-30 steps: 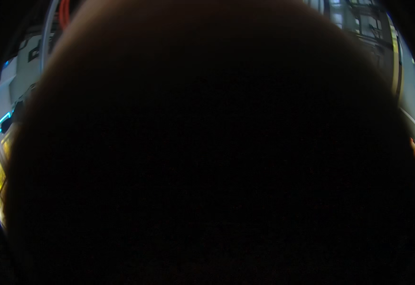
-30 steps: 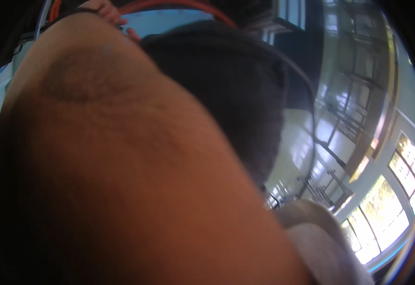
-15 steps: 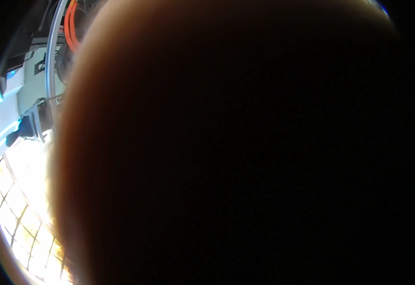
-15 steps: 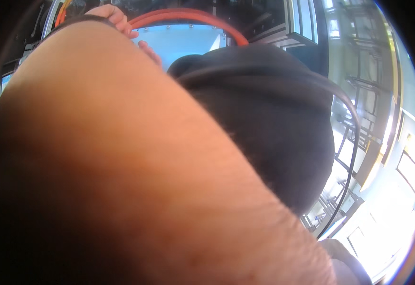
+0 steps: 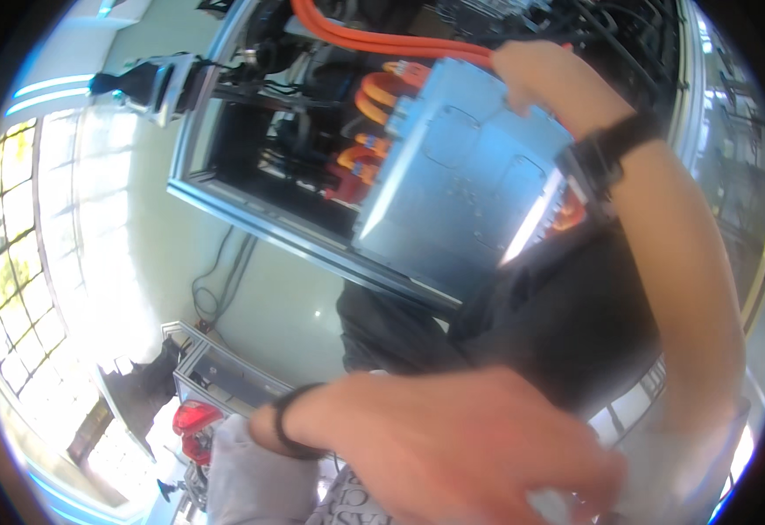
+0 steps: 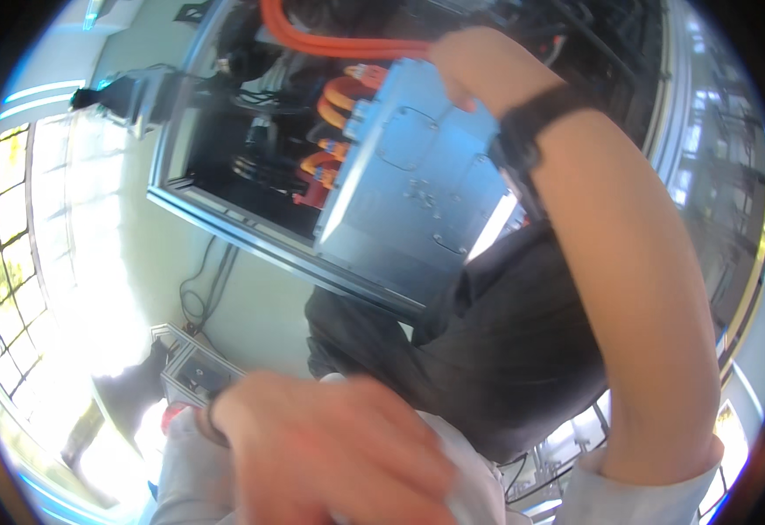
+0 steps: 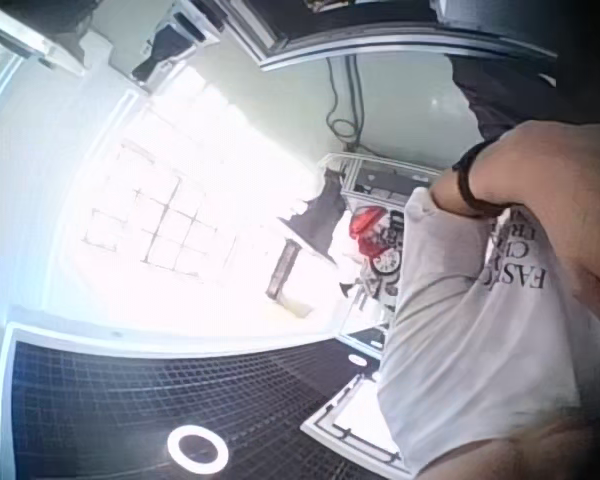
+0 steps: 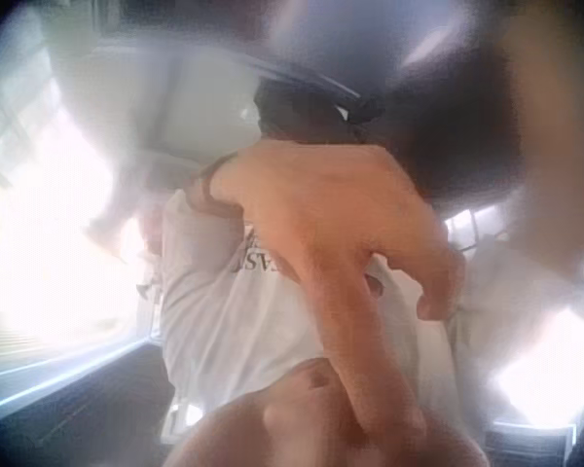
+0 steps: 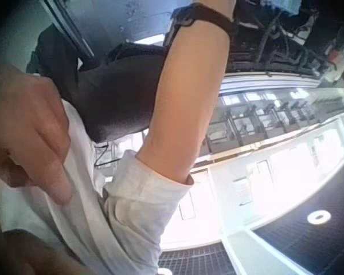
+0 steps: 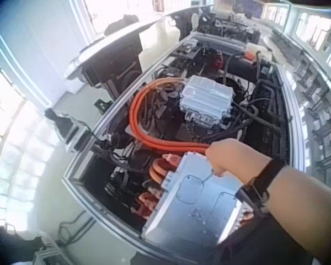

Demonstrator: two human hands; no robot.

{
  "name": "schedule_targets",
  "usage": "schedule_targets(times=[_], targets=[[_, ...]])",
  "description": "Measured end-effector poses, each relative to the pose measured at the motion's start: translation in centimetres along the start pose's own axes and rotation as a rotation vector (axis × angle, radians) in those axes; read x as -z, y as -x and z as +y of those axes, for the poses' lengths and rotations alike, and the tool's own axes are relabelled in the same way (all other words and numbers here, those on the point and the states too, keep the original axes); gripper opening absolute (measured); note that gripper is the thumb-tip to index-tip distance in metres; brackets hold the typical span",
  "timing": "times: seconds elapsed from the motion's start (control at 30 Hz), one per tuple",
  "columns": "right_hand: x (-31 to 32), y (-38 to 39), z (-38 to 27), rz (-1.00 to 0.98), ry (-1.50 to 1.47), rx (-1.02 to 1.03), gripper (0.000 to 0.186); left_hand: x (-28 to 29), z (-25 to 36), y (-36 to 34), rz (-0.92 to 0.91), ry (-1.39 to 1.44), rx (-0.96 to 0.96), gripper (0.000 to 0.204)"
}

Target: Using a screwdriver to remove or tighten screws on a metal service plate of a machine.

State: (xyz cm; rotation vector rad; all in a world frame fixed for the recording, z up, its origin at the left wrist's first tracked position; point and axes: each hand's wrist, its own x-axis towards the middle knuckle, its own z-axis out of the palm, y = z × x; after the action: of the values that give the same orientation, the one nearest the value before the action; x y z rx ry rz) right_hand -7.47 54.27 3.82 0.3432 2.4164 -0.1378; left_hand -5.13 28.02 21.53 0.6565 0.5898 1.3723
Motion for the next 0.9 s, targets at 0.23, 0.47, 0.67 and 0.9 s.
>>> schedule_targets(times=[0.23, 0.47, 0.67, 0.9], targets=[[5.8, 8.4, -0.6, -0.055, -0.024, -0.140, 0.026, -7.2, 0.7, 0.3, -0.037, 0.150, -0.499, 0.025], [1.9, 10.2, 0.8, 0.015, -0.233, -0.180, 0.027, -8.2, -0.8, 0.0, -0.004, 0.238, -0.763, 0.017], [2.4, 10.6, 1.6, -0.324, -0.327, -0.275, 0.036, -7.8, -0.6, -0.3, 0.018, 0.204, -0.902, 0.012], [2.8, 11.5, 2.6, -0.266, -1.038, -0.425, 0.018, -2.5, 4.9, 6.2, 0.484, -0.396, -0.508, 0.014]])
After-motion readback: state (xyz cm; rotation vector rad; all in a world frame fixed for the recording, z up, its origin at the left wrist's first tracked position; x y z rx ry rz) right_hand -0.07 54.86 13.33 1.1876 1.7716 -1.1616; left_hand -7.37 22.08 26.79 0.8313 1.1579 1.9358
